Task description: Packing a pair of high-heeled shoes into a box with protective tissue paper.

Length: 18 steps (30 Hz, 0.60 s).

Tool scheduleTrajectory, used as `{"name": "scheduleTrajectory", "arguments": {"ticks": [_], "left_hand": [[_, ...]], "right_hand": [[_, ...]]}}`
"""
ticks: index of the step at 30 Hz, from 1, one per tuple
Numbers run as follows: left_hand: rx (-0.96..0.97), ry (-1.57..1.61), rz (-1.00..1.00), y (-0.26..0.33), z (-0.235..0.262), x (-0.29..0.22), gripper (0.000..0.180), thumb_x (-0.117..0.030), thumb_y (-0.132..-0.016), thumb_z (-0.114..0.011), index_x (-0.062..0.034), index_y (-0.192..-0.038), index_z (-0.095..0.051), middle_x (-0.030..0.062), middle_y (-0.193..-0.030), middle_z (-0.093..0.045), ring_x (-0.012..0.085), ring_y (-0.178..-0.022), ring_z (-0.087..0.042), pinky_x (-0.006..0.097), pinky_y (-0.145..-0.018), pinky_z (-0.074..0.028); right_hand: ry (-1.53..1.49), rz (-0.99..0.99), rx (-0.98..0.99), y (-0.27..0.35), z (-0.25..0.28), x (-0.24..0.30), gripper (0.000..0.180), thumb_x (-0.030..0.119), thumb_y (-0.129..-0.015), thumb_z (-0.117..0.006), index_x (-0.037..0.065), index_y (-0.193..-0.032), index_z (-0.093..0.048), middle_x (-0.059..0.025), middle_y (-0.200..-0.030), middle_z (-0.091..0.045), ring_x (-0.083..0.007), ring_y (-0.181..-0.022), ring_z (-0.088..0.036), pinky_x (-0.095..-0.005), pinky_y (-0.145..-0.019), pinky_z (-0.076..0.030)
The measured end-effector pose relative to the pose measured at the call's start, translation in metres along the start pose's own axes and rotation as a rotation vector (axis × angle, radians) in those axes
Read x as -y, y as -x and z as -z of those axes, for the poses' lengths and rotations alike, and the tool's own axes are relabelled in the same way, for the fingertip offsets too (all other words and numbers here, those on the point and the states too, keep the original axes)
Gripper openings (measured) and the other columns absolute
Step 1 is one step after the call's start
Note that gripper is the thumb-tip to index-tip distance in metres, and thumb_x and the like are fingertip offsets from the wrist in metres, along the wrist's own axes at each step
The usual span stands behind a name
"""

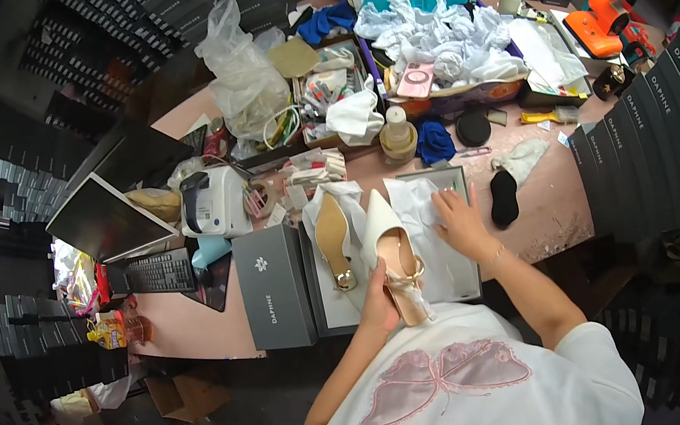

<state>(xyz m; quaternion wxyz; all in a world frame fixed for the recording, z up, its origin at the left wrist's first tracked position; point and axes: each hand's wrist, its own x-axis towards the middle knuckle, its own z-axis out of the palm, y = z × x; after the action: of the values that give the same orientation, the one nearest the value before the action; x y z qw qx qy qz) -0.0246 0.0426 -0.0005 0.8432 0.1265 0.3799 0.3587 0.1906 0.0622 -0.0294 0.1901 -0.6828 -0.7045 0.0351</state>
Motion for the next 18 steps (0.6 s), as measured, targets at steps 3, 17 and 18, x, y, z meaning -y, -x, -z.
{"name": "scheduleTrajectory", "arguments": {"ticks": [3, 17, 18], "left_hand": [[0.082, 0.081, 0.02, 0.007, -0.002, -0.005, 0.063, -0.058, -0.092, -0.044, -0.0077, -0.13, -0.042, 0.0088, -0.115, -0.058, 0.0213, -0.1, -0.059, 0.039, -0.086, -0.05], [0.018, -0.252, 0.063, -0.038, -0.002, -0.048, 0.059, -0.057, -0.095, -0.038, -0.0091, -0.13, -0.039, 0.0106, -0.104, -0.06, 0.0237, -0.097, -0.061, 0.039, -0.087, -0.05], [-0.001, -0.396, -0.006, -0.044, -0.003, -0.051, 0.054, -0.054, -0.096, -0.038, -0.0093, -0.126, -0.042, 0.0103, -0.096, -0.061, 0.0231, -0.09, -0.063, 0.038, -0.081, -0.052]], "right_hand": [[-0.706, 0.046, 0.462, -0.005, 0.043, 0.031, 0.047, 0.026, -0.087, -0.058, 0.001, -0.126, -0.046, -0.0166, -0.124, -0.051, -0.0316, -0.121, -0.046, -0.0612, -0.107, -0.02], [-0.774, 0.201, 0.552, -0.002, 0.024, 0.099, 0.065, 0.053, -0.094, -0.036, -0.006, -0.116, -0.051, -0.0317, -0.121, -0.047, -0.0454, -0.123, -0.036, -0.0558, -0.106, -0.019], [-0.801, 0.136, 0.507, 0.003, 0.023, 0.102, 0.063, 0.051, -0.094, -0.037, -0.005, -0.119, -0.05, -0.0309, -0.122, -0.047, -0.0451, -0.124, -0.035, -0.0565, -0.106, -0.018]]}}
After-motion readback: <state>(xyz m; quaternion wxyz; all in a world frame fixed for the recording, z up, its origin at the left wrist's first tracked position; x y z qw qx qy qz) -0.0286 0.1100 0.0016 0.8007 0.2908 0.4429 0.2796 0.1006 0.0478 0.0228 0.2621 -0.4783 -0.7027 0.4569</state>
